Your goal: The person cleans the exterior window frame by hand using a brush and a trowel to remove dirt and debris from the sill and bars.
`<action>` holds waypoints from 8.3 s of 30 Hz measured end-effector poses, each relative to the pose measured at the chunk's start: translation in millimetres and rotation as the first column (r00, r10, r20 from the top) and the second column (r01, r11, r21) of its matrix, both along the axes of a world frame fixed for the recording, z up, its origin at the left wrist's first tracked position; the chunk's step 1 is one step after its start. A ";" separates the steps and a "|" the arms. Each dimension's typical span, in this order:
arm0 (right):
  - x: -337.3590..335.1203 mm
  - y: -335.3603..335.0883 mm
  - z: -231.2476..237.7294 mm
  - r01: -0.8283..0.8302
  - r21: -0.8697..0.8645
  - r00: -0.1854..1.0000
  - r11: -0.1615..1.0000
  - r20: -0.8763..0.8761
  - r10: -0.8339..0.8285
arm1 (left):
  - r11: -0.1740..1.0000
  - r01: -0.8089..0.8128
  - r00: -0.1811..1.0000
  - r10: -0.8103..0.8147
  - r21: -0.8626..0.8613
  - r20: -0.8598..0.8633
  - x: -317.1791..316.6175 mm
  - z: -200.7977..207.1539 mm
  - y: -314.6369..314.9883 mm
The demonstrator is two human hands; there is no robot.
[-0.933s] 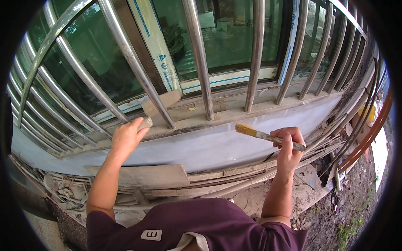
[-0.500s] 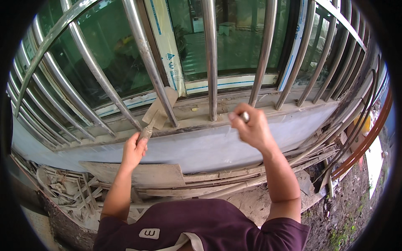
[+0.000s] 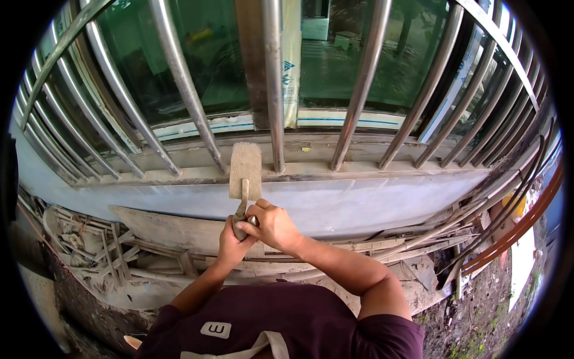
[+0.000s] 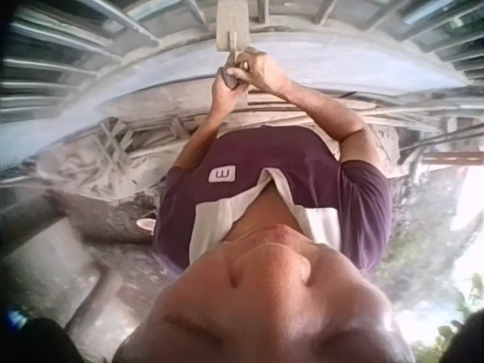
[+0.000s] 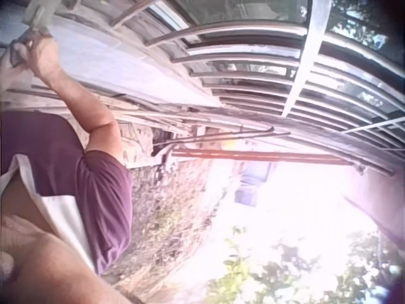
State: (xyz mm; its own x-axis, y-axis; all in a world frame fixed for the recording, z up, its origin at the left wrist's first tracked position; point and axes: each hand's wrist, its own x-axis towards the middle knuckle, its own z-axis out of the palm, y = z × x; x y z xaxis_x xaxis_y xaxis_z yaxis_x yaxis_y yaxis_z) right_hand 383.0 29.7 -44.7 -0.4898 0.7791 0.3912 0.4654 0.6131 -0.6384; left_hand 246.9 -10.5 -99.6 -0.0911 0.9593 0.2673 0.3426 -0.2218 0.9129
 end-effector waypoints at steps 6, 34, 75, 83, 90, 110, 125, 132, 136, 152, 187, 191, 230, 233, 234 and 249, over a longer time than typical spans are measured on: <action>45.2 29.4 49.0 0.212 0.140 0.977 0.967 -0.060 -0.206 | 1.000 0.006 1.000 -0.006 -0.006 0.026 -29.6 -5.8 -7.3; 33.9 163.7 37.1 -0.480 0.568 0.455 0.669 0.813 -0.364 | 0.982 0.187 0.969 -0.184 -0.002 0.165 -79.2 -28.4 -15.2; 77.4 111.8 78.6 -0.170 0.428 0.368 0.888 0.863 -0.346 | 0.958 0.286 0.949 -0.282 -0.010 0.143 -59.4 -23.9 4.6; 158.1 69.4 115.1 0.005 0.319 0.547 0.948 0.792 -0.269 | 0.995 0.094 0.981 -0.089 -0.022 0.175 -25.6 -29.7 -1.9; 149.4 157.2 47.1 0.053 0.079 0.887 0.995 0.454 -0.083 | 0.998 -0.061 0.966 0.058 0.007 0.251 14.0 -33.0 -14.4; 123.2 179.5 30.1 -0.360 0.531 0.535 0.767 0.791 -0.296 | 0.999 0.013 0.969 -0.005 -0.030 0.246 11.8 -17.4 -22.4; 130.2 185.8 34.7 -0.343 0.526 0.589 0.778 0.766 -0.259 | 1.000 -0.001 0.969 -0.006 0.029 0.246 -0.5 -18.5 -20.9; 128.9 185.6 29.1 -0.520 0.614 0.561 0.594 0.769 -0.305 | 0.999 0.011 0.962 -0.019 0.032 0.272 0.4 -21.9 -19.8; 127.8 184.3 29.7 -0.520 0.579 0.562 0.628 0.786 -0.259 | 0.999 0.018 0.965 -0.028 0.040 0.259 3.8 -20.4 -19.4; 194.0 191.5 14.8 0.068 0.320 -0.025 0.945 0.947 -0.319 | 0.995 0.061 0.961 -0.079 0.077 0.265 19.0 -24.9 -13.5; 180.4 192.6 12.7 -0.108 0.412 0.276 0.905 0.887 -0.371 | 0.986 0.127 0.965 -0.148 0.106 0.215 20.2 -19.3 -4.1; 178.3 185.1 21.2 0.103 0.423 0.171 0.900 0.884 -0.435 | 0.989 0.111 0.964 -0.132 0.099 0.230 17.8 -22.3 -6.7; 270.6 178.1 39.1 -0.240 0.393 0.631 0.887 0.758 -0.165 | 0.996 0.093 0.970 -0.092 0.006 0.227 66.8 -20.2 -6.9; 261.3 168.8 51.3 -0.254 0.357 0.509 0.899 0.840 -0.189 | 0.996 0.087 0.974 -0.087 0.009 0.210 74.8 -19.7 -7.0; 263.6 172.2 48.4 -0.298 0.385 0.505 0.874 0.840 -0.198 | 0.996 0.090 0.975 -0.090 0.009 0.201 77.7 -19.0 -6.5; 299.5 191.6 17.8 -0.007 0.389 0.270 0.921 0.888 -0.373 | 0.995 0.095 0.968 -0.097 0.020 0.232 81.5 -25.6 -3.3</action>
